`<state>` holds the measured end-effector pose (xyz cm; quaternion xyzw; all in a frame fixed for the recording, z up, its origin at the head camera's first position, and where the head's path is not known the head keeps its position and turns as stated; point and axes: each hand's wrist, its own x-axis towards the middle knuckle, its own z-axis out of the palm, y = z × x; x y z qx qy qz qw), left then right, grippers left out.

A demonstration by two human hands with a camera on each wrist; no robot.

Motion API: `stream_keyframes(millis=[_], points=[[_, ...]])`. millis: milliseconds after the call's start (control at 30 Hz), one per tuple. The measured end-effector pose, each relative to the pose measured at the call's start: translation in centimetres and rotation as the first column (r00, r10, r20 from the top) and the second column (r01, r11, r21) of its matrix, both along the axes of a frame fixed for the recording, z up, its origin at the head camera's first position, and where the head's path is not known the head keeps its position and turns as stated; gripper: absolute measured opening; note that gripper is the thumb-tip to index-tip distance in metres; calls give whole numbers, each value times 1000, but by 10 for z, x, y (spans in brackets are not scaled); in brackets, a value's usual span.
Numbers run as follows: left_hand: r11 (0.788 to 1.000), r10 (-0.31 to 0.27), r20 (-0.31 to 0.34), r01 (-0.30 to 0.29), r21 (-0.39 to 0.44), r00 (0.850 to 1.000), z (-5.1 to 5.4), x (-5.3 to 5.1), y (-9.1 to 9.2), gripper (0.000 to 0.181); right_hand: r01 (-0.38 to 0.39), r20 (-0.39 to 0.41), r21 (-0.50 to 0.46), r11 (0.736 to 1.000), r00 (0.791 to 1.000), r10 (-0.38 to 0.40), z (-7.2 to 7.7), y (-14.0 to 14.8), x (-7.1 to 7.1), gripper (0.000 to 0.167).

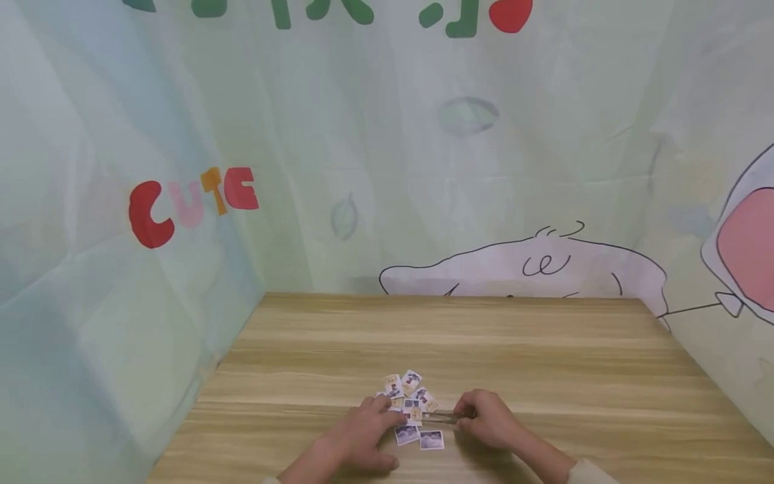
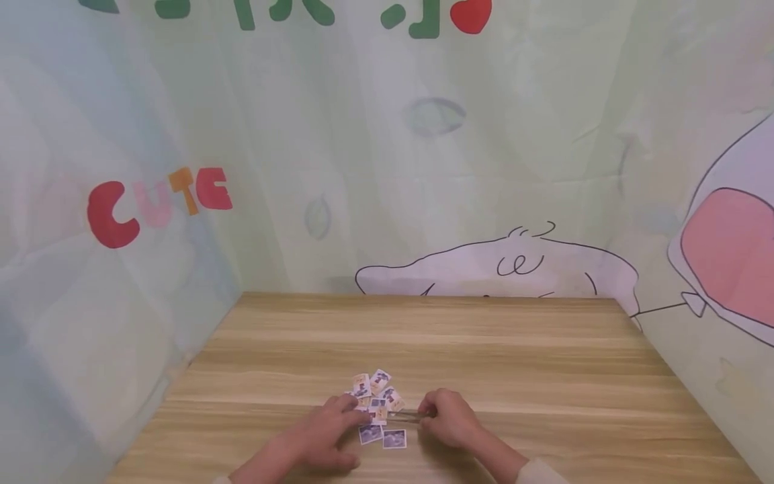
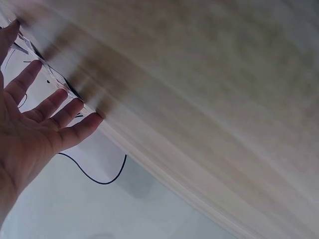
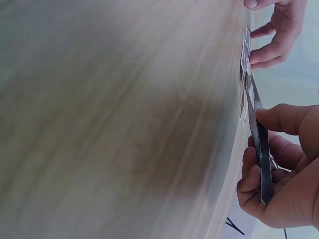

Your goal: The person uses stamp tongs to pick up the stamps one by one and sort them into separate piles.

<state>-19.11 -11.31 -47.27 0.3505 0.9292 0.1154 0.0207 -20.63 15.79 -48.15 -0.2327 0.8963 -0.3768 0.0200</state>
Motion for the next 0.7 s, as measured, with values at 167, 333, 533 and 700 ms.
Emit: stream_keyframes(millis=[167, 333, 533, 700], points=[[1000, -6, -1, 6, 10, 1000, -1, -1, -1, 64, -3, -14, 15, 1000, 1000, 3, 0, -2, -2, 9], [1000, -11, -5, 11, 10, 1000, -1, -1, 0, 64, 0, -20, 29, 1000, 1000, 1, 0, -4, -2, 8], [1000, -11, 2, 11, -5, 1000, 0, -2, 0, 64, 12, -14, 49, 999, 1000, -11, 0, -8, -1, 8], [1000, -14, 8, 14, -3, 1000, 1, -2, 1, 64, 21, -20, 60, 998, 1000, -20, 1, -9, -1, 9]])
